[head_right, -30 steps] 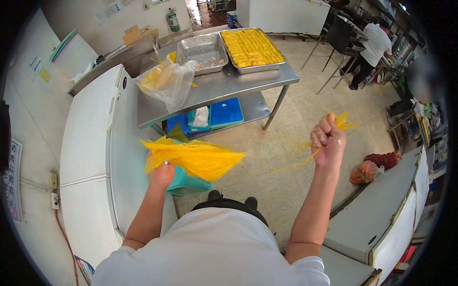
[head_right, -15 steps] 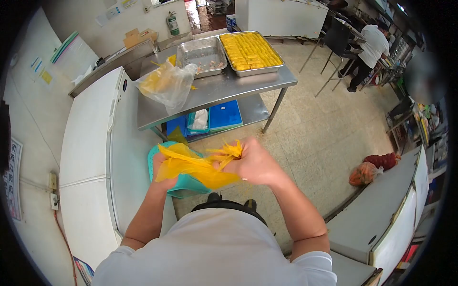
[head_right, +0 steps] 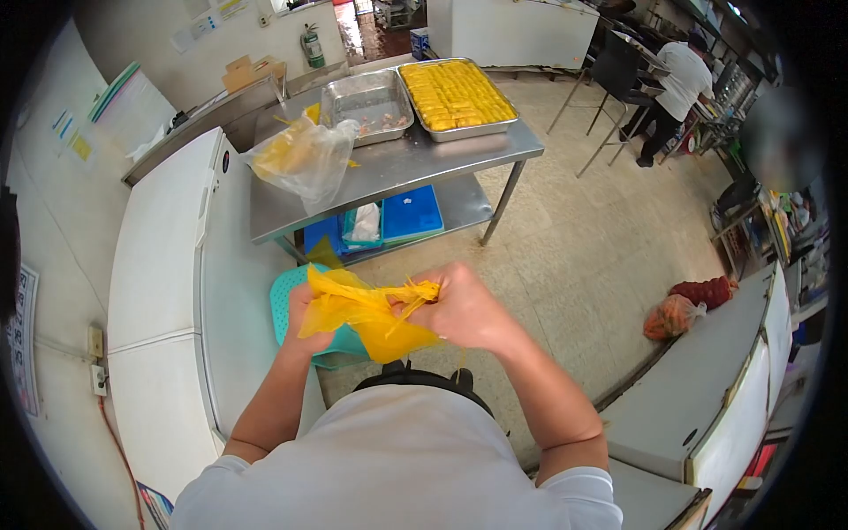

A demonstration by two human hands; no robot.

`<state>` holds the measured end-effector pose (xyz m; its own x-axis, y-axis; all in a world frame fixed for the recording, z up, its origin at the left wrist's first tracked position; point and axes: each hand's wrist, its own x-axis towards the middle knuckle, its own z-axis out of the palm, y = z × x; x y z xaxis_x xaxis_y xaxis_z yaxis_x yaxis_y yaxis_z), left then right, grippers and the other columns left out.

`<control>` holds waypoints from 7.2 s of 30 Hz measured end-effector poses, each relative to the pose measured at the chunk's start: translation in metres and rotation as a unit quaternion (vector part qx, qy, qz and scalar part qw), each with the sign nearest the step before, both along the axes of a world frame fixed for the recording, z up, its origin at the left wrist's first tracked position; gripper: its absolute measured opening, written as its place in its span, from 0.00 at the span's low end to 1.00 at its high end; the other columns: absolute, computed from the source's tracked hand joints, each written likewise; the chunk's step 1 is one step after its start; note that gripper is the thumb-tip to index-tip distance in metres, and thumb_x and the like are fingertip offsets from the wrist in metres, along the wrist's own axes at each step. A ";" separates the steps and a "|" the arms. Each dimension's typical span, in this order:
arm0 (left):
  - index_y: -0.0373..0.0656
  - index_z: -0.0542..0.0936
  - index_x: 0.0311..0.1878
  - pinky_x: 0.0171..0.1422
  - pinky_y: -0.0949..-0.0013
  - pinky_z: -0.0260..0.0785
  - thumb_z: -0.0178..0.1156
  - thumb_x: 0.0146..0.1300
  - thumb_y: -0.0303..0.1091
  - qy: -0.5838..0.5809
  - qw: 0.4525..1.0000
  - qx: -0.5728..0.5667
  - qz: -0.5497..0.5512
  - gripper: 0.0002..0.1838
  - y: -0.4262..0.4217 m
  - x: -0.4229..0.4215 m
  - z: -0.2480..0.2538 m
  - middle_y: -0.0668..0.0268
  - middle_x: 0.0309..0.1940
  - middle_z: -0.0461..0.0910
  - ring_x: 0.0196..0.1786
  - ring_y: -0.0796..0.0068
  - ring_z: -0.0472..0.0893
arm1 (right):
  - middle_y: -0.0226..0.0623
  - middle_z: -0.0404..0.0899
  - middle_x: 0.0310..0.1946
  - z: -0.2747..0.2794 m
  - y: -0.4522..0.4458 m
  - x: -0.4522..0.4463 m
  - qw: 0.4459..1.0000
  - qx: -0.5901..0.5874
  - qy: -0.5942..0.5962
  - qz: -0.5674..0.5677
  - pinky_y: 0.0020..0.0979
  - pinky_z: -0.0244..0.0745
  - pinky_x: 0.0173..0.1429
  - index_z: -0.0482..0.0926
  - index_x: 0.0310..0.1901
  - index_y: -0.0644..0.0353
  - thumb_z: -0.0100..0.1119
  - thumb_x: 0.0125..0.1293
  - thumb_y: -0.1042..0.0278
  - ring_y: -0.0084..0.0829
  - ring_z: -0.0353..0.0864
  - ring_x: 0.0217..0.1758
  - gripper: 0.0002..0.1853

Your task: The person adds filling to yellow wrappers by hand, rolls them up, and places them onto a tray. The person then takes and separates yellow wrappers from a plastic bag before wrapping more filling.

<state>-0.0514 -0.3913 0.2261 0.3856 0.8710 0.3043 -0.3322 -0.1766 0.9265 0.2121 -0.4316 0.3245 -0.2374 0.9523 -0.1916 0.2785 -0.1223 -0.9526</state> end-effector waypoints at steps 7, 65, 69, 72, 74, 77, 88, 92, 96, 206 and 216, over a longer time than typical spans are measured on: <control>0.35 0.88 0.55 0.58 0.66 0.81 0.69 0.71 0.20 -0.164 0.966 -0.176 -0.092 0.11 0.001 -0.007 -0.007 0.62 0.53 0.89 0.52 0.71 0.88 | 0.35 0.93 0.39 -0.010 0.002 0.009 0.995 -0.022 0.095 0.004 0.28 0.81 0.50 0.93 0.49 0.67 0.76 0.67 0.74 0.21 0.86 0.42 0.11; 0.34 0.85 0.57 0.59 0.68 0.76 0.62 0.76 0.23 0.037 0.982 0.012 0.184 0.10 0.002 0.015 -0.020 0.63 0.50 0.89 0.52 0.74 0.85 | 0.38 0.85 0.30 -0.058 -0.032 0.000 0.874 0.443 -0.156 -0.124 0.31 0.76 0.35 0.89 0.40 0.63 0.80 0.58 0.75 0.34 0.83 0.29 0.10; 0.33 0.82 0.61 0.65 0.67 0.75 0.62 0.79 0.26 -0.055 0.984 -0.023 0.165 0.13 0.003 0.027 -0.023 0.61 0.55 0.87 0.57 0.72 0.84 | 0.39 0.87 0.35 -0.046 -0.048 -0.010 0.863 0.444 -0.206 -0.124 0.33 0.79 0.38 0.90 0.43 0.62 0.77 0.55 0.80 0.40 0.84 0.30 0.13; 0.33 0.81 0.63 0.68 0.66 0.74 0.62 0.80 0.27 -0.096 0.985 -0.041 0.134 0.14 0.005 0.031 -0.022 0.61 0.58 0.86 0.60 0.71 0.84 | 0.41 0.88 0.37 -0.043 -0.049 -0.011 0.892 0.407 -0.160 -0.117 0.32 0.82 0.42 0.90 0.45 0.62 0.73 0.58 0.82 0.40 0.86 0.33 0.13; 0.33 0.81 0.63 0.67 0.65 0.74 0.62 0.79 0.26 -0.094 0.988 -0.039 0.120 0.14 0.006 0.034 -0.020 0.61 0.57 0.86 0.59 0.71 0.84 | 0.41 0.89 0.38 -0.046 -0.045 -0.005 0.911 0.389 -0.084 -0.105 0.31 0.83 0.45 0.91 0.47 0.63 0.71 0.61 0.82 0.36 0.88 0.36 0.13; 0.34 0.83 0.59 0.62 0.65 0.76 0.62 0.77 0.25 -0.036 0.992 -0.022 0.119 0.11 0.005 0.042 -0.016 0.62 0.53 0.88 0.55 0.71 0.85 | 0.41 0.90 0.39 -0.046 -0.048 0.007 0.968 0.205 0.045 -0.137 0.31 0.83 0.47 0.91 0.50 0.66 0.69 0.66 0.81 0.29 0.89 0.41 0.11; 0.33 0.86 0.55 0.56 0.67 0.78 0.55 0.72 0.18 0.119 0.980 0.101 0.124 0.14 -0.019 0.098 0.015 0.62 0.49 0.90 0.49 0.71 0.87 | 0.39 0.82 0.29 -0.036 -0.041 0.067 0.952 0.268 -0.063 -0.131 0.34 0.73 0.37 0.86 0.40 0.70 0.77 0.64 0.75 0.28 0.80 0.32 0.09; 0.34 0.85 0.54 0.60 0.65 0.78 0.60 0.72 0.18 0.161 0.968 0.131 0.144 0.11 -0.030 0.120 0.016 0.61 0.50 0.90 0.53 0.70 0.87 | 0.39 0.82 0.30 -0.032 -0.050 0.095 0.972 0.201 -0.046 -0.108 0.33 0.73 0.37 0.86 0.38 0.70 0.76 0.63 0.76 0.25 0.80 0.32 0.08; 0.34 0.87 0.52 0.57 0.66 0.80 0.64 0.72 0.20 0.179 0.962 0.136 0.158 0.09 -0.043 0.143 0.022 0.61 0.48 0.92 0.50 0.69 0.89 | 0.38 0.84 0.30 -0.034 -0.054 0.115 0.986 0.146 0.000 -0.078 0.30 0.75 0.39 0.86 0.38 0.70 0.73 0.65 0.77 0.22 0.80 0.34 0.06; 0.37 0.87 0.55 0.56 0.69 0.78 0.61 0.72 0.19 0.090 0.991 -0.037 0.092 0.13 0.117 -0.060 -0.026 0.67 0.47 0.91 0.49 0.79 0.86 | 0.33 0.91 0.46 -0.055 0.141 -0.110 0.996 0.088 0.021 0.014 0.33 0.82 0.54 0.87 0.54 0.67 0.79 0.69 0.67 0.24 0.85 0.47 0.18; 0.38 0.87 0.59 0.62 0.68 0.78 0.71 0.72 0.26 0.066 0.977 -0.177 0.102 0.14 0.210 -0.012 -0.033 0.70 0.53 0.90 0.55 0.79 0.85 | 0.30 0.87 0.35 -0.104 0.275 -0.049 0.996 -0.046 0.071 0.037 0.28 0.76 0.40 0.88 0.47 0.66 0.73 0.71 0.71 0.18 0.79 0.35 0.09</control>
<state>-0.0629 -0.1816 0.1928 0.2094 0.9753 -0.0700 -0.1971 0.1122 0.9740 0.1629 -0.1564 0.2207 -0.3378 0.9109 -0.2369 0.1535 -0.1950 -0.9687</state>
